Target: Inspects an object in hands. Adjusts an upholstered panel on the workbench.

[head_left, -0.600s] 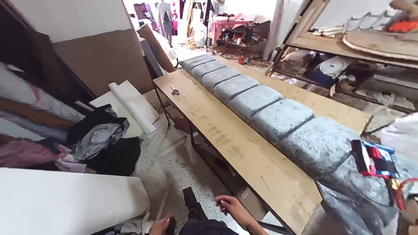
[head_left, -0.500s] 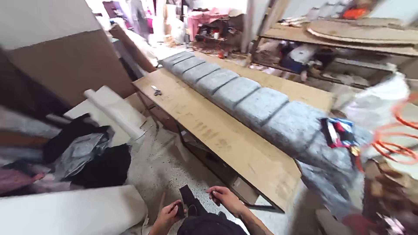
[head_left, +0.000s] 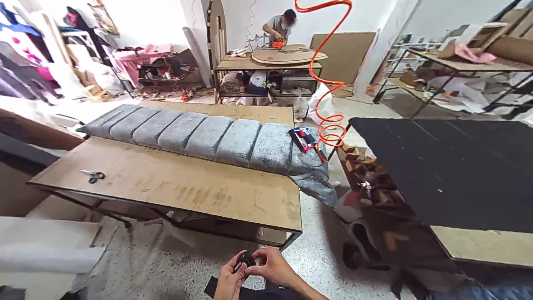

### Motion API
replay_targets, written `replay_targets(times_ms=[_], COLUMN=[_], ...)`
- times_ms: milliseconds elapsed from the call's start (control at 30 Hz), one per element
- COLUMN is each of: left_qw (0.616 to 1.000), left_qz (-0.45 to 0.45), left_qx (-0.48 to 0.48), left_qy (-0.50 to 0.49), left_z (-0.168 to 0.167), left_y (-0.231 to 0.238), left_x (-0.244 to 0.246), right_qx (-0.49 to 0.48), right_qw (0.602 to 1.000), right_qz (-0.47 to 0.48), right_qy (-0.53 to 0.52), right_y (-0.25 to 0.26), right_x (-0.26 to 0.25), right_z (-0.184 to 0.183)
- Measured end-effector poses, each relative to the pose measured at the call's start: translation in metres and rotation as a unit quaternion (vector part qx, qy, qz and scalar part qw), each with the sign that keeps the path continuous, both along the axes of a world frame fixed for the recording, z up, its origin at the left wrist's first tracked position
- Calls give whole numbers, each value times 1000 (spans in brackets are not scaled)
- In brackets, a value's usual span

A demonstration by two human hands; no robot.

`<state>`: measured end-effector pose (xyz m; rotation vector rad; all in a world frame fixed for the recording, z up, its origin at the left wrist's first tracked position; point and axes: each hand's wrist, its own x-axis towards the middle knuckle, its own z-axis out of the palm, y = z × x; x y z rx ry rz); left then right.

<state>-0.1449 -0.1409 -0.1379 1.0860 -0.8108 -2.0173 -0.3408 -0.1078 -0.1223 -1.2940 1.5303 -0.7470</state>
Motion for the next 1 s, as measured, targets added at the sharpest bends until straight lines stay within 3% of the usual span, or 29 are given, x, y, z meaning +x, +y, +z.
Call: replay_targets(times_ms=[167,333,633,800,933,1000], left_qw=[996,995,996,982,977,972], left_qz=[-45,-61,-31,-57,8,46], left_qx=[-71,-84,-44,102,153,169], left_qy=[5,4,70,148,151,157], left_z=[-5,-4,9,24,23,24], left_y=[-1,-4,-8,-10,-11,-12], left_x=[-20,-28,-16,-5,-7,-7], right_qx=[-38,-76,-168,-317,-397,-397], right_qw=[995,989,979,918,852,848], right_qz=[-78,-124,-94,-74,-41,-23], right_qy=[-42,-33,71,226,340,351], right_y=[23,35,19,12,4,2], right_x=[-15,-14,-7,11,26,31], right_z=[-4,0,13,-3,-9,-10])
